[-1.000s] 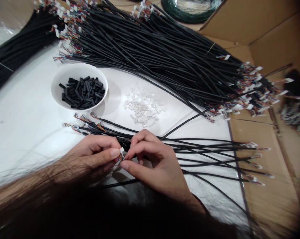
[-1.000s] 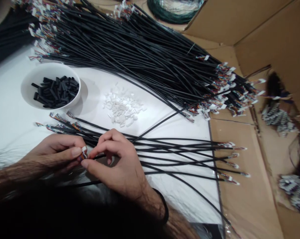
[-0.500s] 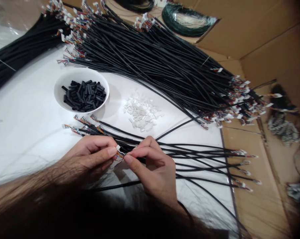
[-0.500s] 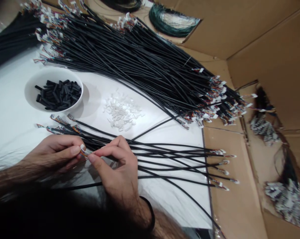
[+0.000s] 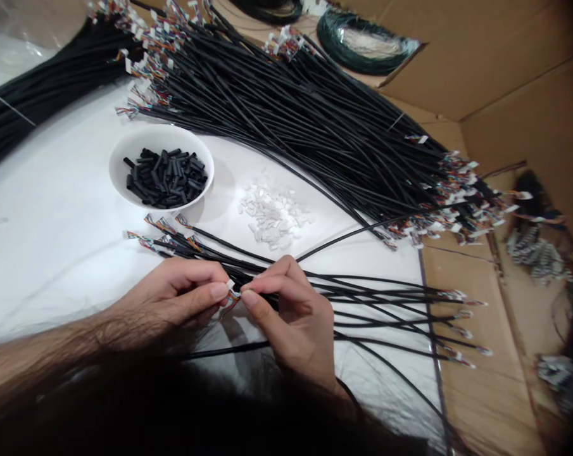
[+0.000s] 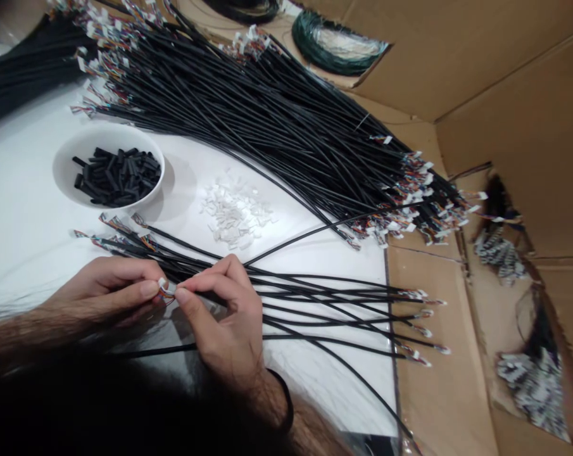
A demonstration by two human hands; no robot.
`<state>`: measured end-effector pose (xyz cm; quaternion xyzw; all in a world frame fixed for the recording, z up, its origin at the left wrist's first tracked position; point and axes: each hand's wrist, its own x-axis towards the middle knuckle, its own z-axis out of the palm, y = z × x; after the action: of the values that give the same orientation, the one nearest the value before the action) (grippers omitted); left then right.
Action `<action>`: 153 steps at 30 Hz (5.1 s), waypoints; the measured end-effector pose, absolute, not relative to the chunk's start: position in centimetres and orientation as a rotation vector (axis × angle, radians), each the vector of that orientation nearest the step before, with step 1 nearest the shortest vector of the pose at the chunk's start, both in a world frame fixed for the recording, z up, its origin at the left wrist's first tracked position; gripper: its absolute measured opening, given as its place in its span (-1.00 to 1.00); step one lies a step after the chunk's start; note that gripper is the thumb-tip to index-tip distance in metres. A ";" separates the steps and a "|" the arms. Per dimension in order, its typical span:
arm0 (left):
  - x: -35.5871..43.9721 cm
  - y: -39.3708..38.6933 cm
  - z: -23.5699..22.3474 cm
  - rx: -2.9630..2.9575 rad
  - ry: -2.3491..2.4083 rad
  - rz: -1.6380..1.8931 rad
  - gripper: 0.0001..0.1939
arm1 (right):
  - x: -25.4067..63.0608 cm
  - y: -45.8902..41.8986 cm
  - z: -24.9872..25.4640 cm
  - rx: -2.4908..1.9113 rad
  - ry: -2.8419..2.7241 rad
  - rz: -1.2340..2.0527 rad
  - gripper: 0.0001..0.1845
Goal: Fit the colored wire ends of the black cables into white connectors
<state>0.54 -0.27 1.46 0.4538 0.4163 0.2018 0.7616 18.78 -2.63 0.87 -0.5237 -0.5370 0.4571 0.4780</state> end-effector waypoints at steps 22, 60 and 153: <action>0.0 0.9 1.0 1.436 0.808 0.401 -0.72 | 21.3 1.6 2.7 -1.185 -1.580 1.962 -0.81; -0.4 2.2 1.7 1.370 0.701 0.550 -0.81 | 20.6 5.3 1.4 -0.898 -1.264 2.557 -0.88; -0.7 1.1 1.5 1.884 1.045 0.707 -0.63 | 18.8 2.6 3.0 -1.257 -1.604 1.596 -0.94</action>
<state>-0.72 1.07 1.54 0.7528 0.4175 0.2824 0.4233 18.85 2.60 3.01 -0.4671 -0.5962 0.5931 0.2732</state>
